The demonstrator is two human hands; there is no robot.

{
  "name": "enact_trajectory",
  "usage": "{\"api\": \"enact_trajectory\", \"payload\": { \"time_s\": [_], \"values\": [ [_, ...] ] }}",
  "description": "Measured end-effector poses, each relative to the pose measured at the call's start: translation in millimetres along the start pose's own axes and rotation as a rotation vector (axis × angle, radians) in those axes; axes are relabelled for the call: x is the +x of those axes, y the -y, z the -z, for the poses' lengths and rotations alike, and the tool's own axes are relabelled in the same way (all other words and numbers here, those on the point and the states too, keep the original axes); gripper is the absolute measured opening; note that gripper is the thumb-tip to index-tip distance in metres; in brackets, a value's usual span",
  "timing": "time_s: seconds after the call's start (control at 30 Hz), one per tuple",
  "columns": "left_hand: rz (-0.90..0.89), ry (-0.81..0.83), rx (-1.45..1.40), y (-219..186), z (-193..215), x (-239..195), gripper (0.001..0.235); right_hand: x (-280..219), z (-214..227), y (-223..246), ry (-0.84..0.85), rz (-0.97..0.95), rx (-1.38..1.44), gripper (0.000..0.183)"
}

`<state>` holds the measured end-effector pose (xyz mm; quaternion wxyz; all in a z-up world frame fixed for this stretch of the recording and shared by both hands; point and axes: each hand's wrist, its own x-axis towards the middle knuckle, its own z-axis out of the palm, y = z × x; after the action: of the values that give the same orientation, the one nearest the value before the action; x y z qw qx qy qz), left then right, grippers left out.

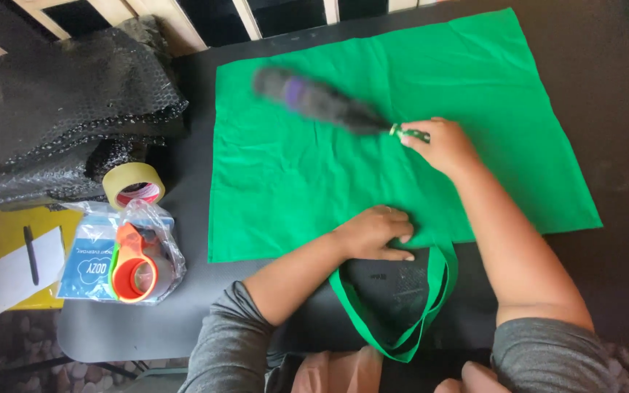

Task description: The person dusts a green reusable bag with a feather duster, then places a white bubble-wrapped package inside. They fold the bag's top over the package and insert a small blue box into the bag.

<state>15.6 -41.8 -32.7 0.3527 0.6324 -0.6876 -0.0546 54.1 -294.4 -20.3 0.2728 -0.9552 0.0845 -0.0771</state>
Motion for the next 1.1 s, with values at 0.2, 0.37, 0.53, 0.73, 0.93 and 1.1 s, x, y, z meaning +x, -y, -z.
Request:
{"api": "enact_trajectory", "payload": {
  "time_s": [0.2, 0.37, 0.53, 0.73, 0.93, 1.1],
  "values": [
    [-0.107, -0.109, 0.201, -1, -7, -2, 0.024, -24, 0, 29, 0.126, 0.132, 0.679, 0.057],
    [-0.14, -0.174, 0.191, -10, 3, 2, 0.019, -40, 26, 22, 0.467, 0.146, 0.781, 0.05],
    [-0.163, -0.191, 0.192, -2, -6, -3, 0.032, -23, 1, -6, 0.321, 0.096, 0.725, 0.033],
    [-0.187, -0.196, 0.21, 4, -14, -4, 0.019, -1, -28, -38, -0.187, -0.012, 0.358, 0.013],
    [-0.14, -0.169, 0.18, -1, -9, -5, 0.018, -31, 18, 11, 0.182, 0.148, 0.66, 0.051],
    [-0.133, -0.154, 0.216, -1, -9, -6, 0.016, -28, 8, 7, 0.223, 0.143, 0.536, 0.04]
  ]
}}
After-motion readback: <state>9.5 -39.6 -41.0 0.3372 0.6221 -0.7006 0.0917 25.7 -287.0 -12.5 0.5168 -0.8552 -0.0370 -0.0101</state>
